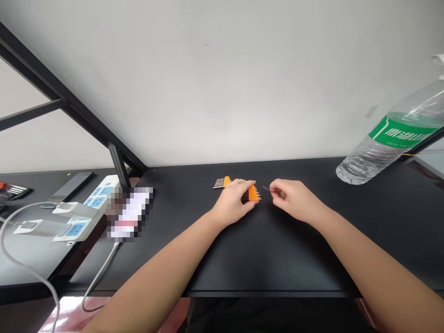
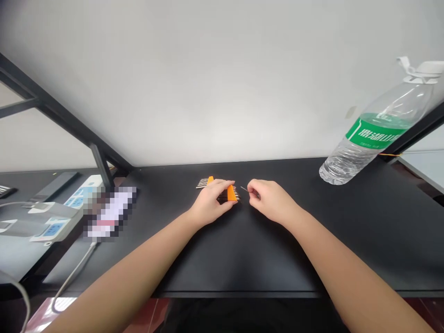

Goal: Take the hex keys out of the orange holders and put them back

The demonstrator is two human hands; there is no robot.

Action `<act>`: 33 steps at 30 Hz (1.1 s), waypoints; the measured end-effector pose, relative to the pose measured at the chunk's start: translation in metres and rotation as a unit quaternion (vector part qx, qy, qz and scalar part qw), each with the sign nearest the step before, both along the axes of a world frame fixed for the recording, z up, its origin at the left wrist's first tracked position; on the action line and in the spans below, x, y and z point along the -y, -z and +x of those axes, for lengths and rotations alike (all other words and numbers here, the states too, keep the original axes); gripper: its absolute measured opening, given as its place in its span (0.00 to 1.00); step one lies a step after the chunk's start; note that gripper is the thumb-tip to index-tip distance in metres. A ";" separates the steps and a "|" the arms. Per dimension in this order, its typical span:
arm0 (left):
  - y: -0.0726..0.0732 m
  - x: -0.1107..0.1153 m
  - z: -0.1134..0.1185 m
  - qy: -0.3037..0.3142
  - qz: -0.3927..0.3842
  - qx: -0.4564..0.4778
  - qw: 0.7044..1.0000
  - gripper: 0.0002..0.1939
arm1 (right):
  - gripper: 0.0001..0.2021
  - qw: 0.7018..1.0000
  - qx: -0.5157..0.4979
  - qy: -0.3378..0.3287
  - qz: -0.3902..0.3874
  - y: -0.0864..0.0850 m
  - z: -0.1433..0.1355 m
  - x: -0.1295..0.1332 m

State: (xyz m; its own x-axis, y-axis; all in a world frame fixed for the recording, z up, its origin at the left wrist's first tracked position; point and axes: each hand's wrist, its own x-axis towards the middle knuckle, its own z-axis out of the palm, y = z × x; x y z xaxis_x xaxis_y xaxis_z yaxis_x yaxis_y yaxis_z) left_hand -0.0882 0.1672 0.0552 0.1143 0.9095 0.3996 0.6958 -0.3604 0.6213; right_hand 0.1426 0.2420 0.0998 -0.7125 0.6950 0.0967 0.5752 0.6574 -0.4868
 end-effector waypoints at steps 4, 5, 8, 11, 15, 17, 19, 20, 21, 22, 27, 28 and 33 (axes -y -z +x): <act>-0.002 0.001 0.001 0.012 0.004 -0.002 1.000 0.27 | 0.07 0.996 -0.077 -0.041 0.027 -0.003 -0.003 0.004; -0.002 0.001 0.001 0.014 0.004 -0.003 1.000 0.27 | 0.08 0.995 -0.084 -0.044 0.033 -0.002 -0.004 0.004; -0.002 0.002 0.002 0.016 0.000 -0.012 1.000 0.27 | 0.10 0.994 -0.083 -0.050 0.048 0.000 -0.003 0.002; -0.003 0.002 0.003 0.018 0.002 -0.020 1.000 0.28 | 0.11 0.994 -0.075 -0.056 0.055 0.002 -0.001 0.000; -0.004 0.002 0.004 0.020 0.002 -0.032 0.999 0.27 | 0.12 0.993 -0.074 -0.063 0.066 0.003 -0.001 0.001; -0.005 0.003 0.004 0.015 0.001 -0.043 0.999 0.26 | 0.14 0.993 -0.062 -0.064 0.081 0.003 0.000 0.002; -0.005 0.004 0.004 0.009 0.005 -0.052 0.999 0.26 | 0.15 0.992 -0.043 -0.065 0.102 0.003 0.001 0.004; -0.005 0.004 0.004 0.010 0.008 -0.057 0.998 0.26 | 0.16 0.991 -0.033 -0.065 0.113 0.003 0.001 0.005; -0.005 0.004 0.004 0.012 0.012 -0.064 0.998 0.26 | 0.16 0.990 -0.024 -0.065 0.122 0.003 0.002 0.006; -0.005 0.004 0.004 0.015 0.016 -0.074 0.997 0.26 | 0.17 0.989 -0.014 -0.066 0.129 0.003 0.002 0.007; -0.004 0.006 0.009 0.043 0.040 -0.127 0.990 0.25 | 0.17 0.989 0.012 -0.079 0.126 0.001 0.002 0.012; -0.004 0.006 0.010 0.046 0.042 -0.127 0.990 0.25 | 0.17 0.989 0.009 -0.084 0.120 0.001 0.002 0.013; -0.006 0.007 0.010 0.020 0.037 -0.096 0.994 0.27 | 0.15 0.992 -0.031 -0.077 0.100 -0.003 0.005 0.010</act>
